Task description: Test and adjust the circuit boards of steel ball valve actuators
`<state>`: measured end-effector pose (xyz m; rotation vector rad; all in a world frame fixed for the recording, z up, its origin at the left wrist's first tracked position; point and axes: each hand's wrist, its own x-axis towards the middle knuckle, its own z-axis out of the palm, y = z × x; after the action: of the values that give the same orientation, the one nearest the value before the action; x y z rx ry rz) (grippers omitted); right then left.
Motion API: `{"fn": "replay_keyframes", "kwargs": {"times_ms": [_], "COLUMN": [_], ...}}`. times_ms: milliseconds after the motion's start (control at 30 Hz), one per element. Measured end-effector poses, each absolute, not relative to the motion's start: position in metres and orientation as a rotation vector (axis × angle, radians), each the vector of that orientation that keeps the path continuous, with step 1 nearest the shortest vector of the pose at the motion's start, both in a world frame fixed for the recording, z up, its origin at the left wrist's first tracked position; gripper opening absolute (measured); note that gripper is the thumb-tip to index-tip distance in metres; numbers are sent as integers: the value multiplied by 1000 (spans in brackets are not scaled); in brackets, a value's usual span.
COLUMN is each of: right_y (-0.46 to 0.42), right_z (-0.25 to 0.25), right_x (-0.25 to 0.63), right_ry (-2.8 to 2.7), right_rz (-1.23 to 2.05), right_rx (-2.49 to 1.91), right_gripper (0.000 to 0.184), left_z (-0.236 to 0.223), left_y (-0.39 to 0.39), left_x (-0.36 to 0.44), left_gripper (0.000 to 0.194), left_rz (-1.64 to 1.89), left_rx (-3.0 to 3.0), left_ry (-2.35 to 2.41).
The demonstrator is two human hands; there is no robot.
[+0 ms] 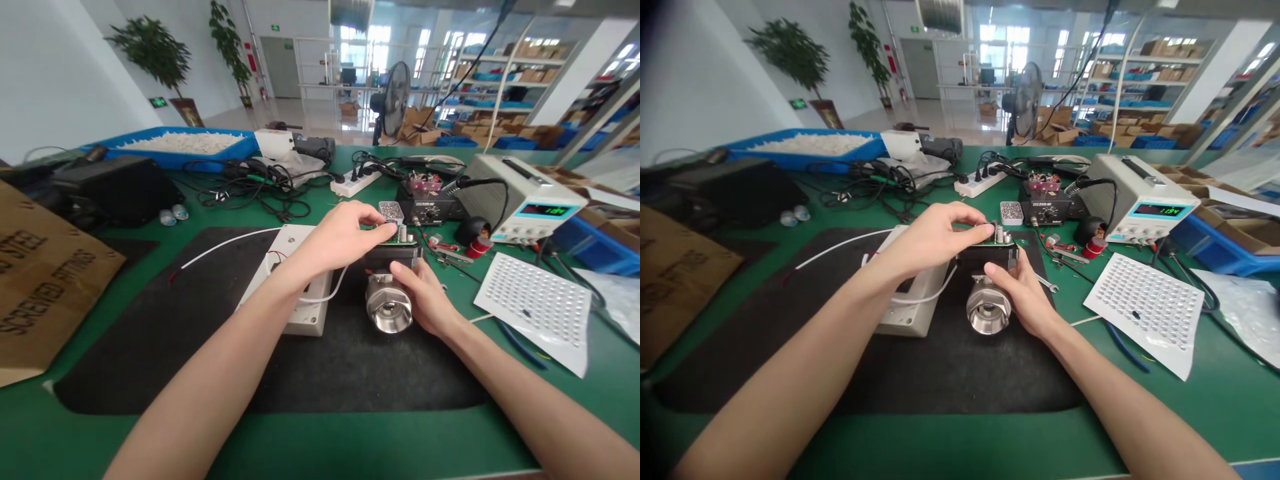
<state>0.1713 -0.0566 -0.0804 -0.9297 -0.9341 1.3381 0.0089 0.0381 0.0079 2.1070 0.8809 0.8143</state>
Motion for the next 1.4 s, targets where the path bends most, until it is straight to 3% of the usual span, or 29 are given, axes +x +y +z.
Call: {"fn": "replay_keyframes", "kwargs": {"times_ms": [633, 1400], "right_y": [-58, -59], "right_z": [-79, -79], "right_x": [169, 168], "right_ry": [-949, -936], "right_rz": [1303, 1305], "right_rx": [-941, -933], "right_gripper": [68, 65], "left_z": [9, 6], "left_y": [38, 41], "left_x": [9, 9], "left_gripper": [29, 31], "left_rz": [832, 865], "left_rx": [2150, 2165], "left_ry": [900, 918]}}
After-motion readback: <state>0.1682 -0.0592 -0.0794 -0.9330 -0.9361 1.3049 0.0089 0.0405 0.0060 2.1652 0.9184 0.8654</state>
